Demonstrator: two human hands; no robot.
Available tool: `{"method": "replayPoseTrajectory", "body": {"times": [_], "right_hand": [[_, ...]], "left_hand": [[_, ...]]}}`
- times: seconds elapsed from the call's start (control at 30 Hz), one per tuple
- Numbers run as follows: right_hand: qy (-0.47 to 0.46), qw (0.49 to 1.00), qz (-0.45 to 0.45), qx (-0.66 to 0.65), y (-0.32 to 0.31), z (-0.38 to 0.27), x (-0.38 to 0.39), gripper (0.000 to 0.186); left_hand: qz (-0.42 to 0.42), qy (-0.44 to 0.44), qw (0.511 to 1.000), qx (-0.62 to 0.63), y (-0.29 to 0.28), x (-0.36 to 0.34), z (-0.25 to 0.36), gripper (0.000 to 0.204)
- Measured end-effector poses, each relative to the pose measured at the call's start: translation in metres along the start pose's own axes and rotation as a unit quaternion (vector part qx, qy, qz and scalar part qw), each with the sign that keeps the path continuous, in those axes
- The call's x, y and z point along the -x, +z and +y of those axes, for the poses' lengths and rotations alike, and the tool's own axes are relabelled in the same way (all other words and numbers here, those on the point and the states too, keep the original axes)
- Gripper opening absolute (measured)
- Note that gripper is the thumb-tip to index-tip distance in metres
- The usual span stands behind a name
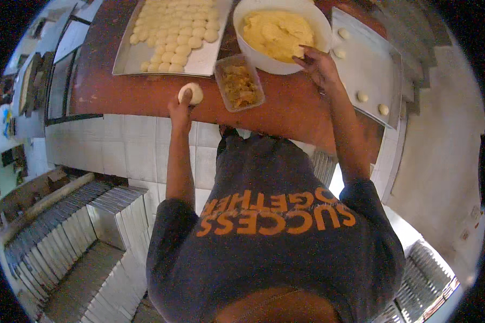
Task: The person takes portions of dough from a large bowl, flattens them, adds a filling from a plastic container, and rolls them into balls before placing them onto a metal tray.
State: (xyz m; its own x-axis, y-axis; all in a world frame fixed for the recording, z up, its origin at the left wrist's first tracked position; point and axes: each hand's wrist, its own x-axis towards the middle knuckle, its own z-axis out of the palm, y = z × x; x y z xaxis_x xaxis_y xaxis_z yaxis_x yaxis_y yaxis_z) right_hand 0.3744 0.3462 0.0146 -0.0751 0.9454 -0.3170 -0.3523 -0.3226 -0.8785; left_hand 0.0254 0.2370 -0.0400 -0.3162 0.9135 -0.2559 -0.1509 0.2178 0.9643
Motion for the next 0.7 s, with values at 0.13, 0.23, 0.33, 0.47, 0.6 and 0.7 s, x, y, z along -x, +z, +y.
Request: {"method": "replayPoseTrajectory", "body": {"times": [0.13, 0.23, 0.33, 0.47, 0.6, 0.7], "right_hand": [[-0.025, 0.975, -0.06, 0.212, 0.004, 0.002, 0.042, 0.029], [-0.192, 0.873, -0.096, 0.438, 0.006, 0.012, 0.059, 0.025], [-0.269, 0.872, 0.027, 0.408, -0.02, 0.035, 0.067, 0.031], [-0.227, 0.94, 0.102, 0.233, -0.016, -0.009, 0.101, 0.033], [-0.152, 0.893, 0.248, 0.343, -0.021, -0.005, 0.113, 0.026], [-0.226, 0.905, 0.301, 0.2, -0.011, 0.001, 0.114, 0.023]], "left_hand": [[-0.09, -0.085, 0.988, 0.089, 0.094, 0.015, 0.016, 0.035], [-0.173, -0.186, 0.944, 0.21, 0.173, 0.039, 0.031, 0.033], [-0.269, -0.181, 0.918, 0.229, 0.214, 0.047, 0.026, 0.031], [-0.352, -0.165, 0.905, 0.171, 0.229, 0.064, 0.038, 0.03], [-0.36, -0.049, 0.924, 0.116, 0.252, 0.053, 0.01, 0.028], [-0.322, -0.192, 0.871, 0.319, 0.274, 0.076, 0.028, 0.031]]}}
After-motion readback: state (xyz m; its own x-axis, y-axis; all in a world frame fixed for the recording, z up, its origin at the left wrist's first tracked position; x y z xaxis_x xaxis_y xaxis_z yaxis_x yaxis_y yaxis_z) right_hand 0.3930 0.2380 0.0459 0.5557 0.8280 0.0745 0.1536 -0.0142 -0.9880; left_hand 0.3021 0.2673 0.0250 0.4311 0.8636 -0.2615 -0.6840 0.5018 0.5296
